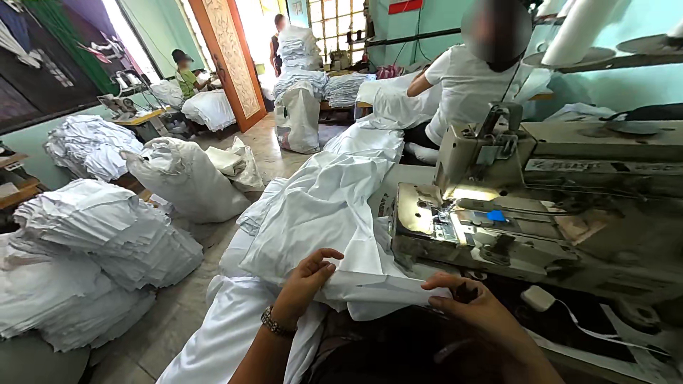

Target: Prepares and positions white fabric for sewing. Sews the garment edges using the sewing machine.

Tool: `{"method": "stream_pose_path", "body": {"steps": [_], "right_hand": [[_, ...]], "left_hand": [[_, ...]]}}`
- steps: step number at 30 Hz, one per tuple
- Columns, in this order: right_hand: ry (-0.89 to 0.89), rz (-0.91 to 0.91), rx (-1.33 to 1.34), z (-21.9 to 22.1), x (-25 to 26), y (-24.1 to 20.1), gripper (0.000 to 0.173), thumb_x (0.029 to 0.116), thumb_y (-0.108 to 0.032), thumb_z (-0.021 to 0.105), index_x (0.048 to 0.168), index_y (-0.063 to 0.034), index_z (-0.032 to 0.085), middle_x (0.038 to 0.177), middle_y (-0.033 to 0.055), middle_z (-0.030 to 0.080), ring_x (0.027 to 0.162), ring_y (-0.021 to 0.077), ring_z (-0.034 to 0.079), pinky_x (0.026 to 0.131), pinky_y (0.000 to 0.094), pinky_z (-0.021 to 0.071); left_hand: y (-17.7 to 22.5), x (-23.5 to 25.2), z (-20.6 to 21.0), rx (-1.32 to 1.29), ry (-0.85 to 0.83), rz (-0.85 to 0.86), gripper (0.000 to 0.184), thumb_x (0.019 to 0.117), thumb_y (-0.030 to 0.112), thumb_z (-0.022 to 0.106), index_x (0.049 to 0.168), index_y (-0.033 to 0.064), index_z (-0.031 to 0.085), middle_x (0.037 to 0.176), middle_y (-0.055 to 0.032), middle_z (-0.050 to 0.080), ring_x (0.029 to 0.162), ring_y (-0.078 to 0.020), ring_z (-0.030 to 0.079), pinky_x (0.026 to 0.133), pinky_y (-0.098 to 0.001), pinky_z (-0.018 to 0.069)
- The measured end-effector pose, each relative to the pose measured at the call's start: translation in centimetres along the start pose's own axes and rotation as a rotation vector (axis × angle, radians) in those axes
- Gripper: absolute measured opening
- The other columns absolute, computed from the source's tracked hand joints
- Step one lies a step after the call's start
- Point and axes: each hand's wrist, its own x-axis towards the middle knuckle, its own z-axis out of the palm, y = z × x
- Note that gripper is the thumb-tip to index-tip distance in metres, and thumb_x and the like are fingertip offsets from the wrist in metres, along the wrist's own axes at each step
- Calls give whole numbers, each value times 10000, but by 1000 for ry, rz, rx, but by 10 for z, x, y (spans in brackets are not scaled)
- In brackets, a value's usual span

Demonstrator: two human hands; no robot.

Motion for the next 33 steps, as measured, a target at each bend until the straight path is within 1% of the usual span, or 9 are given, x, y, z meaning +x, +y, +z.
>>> {"method": "stream_pose_path", "body": {"steps": [3,6,9,13,16,20,22,28,33], "right_hand": [[-10,-39,-118,0,1,1,257,832,-151,809,1087,-176,795,974,-59,745,710,-8,632,625,150,538],[11,-70,-234,1,1,1,263,840,-174,796,1103,-185,802,958,-62,728,776,3,644,671,150,544],[32,-112,-334,0,2,4,262,860,-222,783,1121,-212,805,954,-73,731,813,4,639,709,152,531],[68,-112,-421,5,4,1,245,887,-237,745,1124,-239,806,933,-77,719,796,-2,625,700,146,521],[78,-117,-449,4,4,2,245,883,-227,737,1116,-241,810,910,-76,713,781,-10,615,689,143,512],[72,-110,-443,3,4,3,243,876,-239,739,1106,-262,813,884,-87,701,761,-22,604,669,129,499],[69,-116,-434,3,4,3,240,880,-234,741,1108,-260,812,900,-82,712,767,-17,614,675,130,511],[38,-142,-480,4,5,5,242,895,-268,724,1123,-280,806,873,-94,687,742,-41,581,654,123,485],[31,-149,-498,7,6,6,240,904,-270,704,1121,-280,806,840,-111,678,718,-55,552,638,114,453]], "left_hand": [[0,-2,-4,-111,-23,-37,244,1018,145,585,1250,72,579,877,23,682,781,-69,668,775,-291,581],[0,-4,-7,-169,-124,-68,468,908,147,750,1315,82,526,905,17,685,800,-74,670,786,-294,579],[-1,-4,-7,-112,-174,-76,554,856,48,768,1349,70,517,903,-9,672,784,-89,665,756,-294,579],[-4,-2,-6,63,-155,-61,644,889,71,754,1483,63,504,815,13,657,689,-56,612,692,-245,552],[-6,-3,-7,0,-143,-31,501,918,112,728,1393,52,582,769,66,630,648,-5,559,641,-199,499],[-6,-3,-9,-154,-173,0,457,877,25,749,1301,36,580,973,-7,701,845,-83,678,793,-289,581],[-4,-4,-8,-80,-156,14,421,858,-8,748,1248,22,594,1012,-31,706,870,-100,691,800,-303,592],[-12,-1,4,275,73,83,185,811,28,765,960,39,656,837,6,645,714,-36,591,648,-206,499],[-21,1,9,439,175,130,143,838,93,751,948,51,671,760,9,615,638,-34,547,594,-201,465]]}}
